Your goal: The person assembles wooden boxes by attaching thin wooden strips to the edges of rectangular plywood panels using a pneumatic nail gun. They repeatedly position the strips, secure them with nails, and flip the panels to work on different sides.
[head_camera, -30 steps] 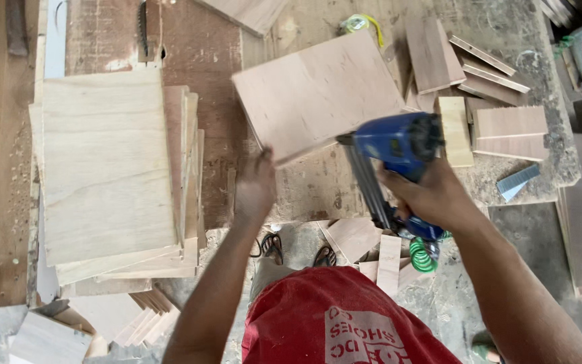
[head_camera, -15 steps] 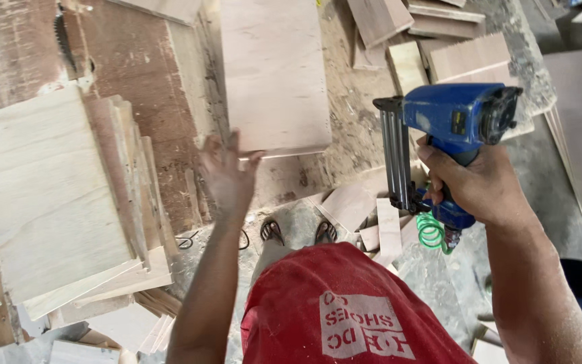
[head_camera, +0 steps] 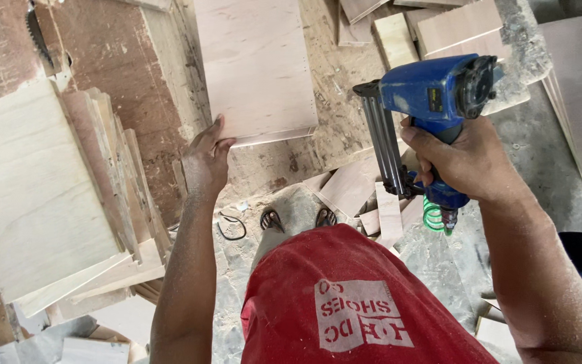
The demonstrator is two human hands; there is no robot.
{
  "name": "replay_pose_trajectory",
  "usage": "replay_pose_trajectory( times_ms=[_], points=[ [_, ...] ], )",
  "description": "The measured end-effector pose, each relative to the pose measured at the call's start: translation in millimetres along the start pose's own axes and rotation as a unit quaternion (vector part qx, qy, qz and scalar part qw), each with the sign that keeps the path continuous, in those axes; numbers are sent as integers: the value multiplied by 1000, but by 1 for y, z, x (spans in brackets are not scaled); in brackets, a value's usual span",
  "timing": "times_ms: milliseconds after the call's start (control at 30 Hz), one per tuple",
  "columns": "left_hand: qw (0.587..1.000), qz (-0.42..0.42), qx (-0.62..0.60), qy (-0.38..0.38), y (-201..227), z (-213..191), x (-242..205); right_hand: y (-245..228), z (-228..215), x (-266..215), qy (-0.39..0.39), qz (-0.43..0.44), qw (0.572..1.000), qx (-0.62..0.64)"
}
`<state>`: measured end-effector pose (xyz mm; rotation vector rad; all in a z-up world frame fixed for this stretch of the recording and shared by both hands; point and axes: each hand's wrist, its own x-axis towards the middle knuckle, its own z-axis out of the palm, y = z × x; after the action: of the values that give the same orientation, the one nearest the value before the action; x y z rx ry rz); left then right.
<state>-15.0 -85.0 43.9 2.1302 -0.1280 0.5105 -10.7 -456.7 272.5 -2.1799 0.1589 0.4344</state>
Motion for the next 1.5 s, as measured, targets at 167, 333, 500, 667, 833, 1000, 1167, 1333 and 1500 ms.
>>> replay_pose_trajectory(
  times_ms=[167, 333, 500, 667, 833, 1000, 1167, 1333, 1500],
  points=[
    [1000, 0, 22, 1, -3, 3, 1, 0, 7, 0, -3, -23, 1000, -13],
    [999, -3, -30, -13, -26, 9, -3, -4, 14, -2, -13, -21, 999, -34],
    [990, -96, -100, -24, -11, 7, -3, -4, 23, -4, -32, -33, 999, -21],
    [975, -174, -57, 129, -3, 27, -18, -19, 34, -10, -23, 36, 998, -43],
    [945, -206, -52, 248, -12, 57, -29, -19, 45, -5, -20, 20, 998, -58],
    [906, -176, -237, 302, -39, 84, -36, -32, 52, -4, -38, -5, 995, -92],
    [959, -164, -92, 213, -39, 61, -36, -60, 69, 9, -108, -5, 981, -160],
    [950, -207, -161, 166, -26, 42, -31, -72, 102, 26, -124, -49, 985, -110],
    [949, -200, -175, 169, -30, 41, -29, -83, 119, 35, -161, -108, 978, -83]
  ],
)
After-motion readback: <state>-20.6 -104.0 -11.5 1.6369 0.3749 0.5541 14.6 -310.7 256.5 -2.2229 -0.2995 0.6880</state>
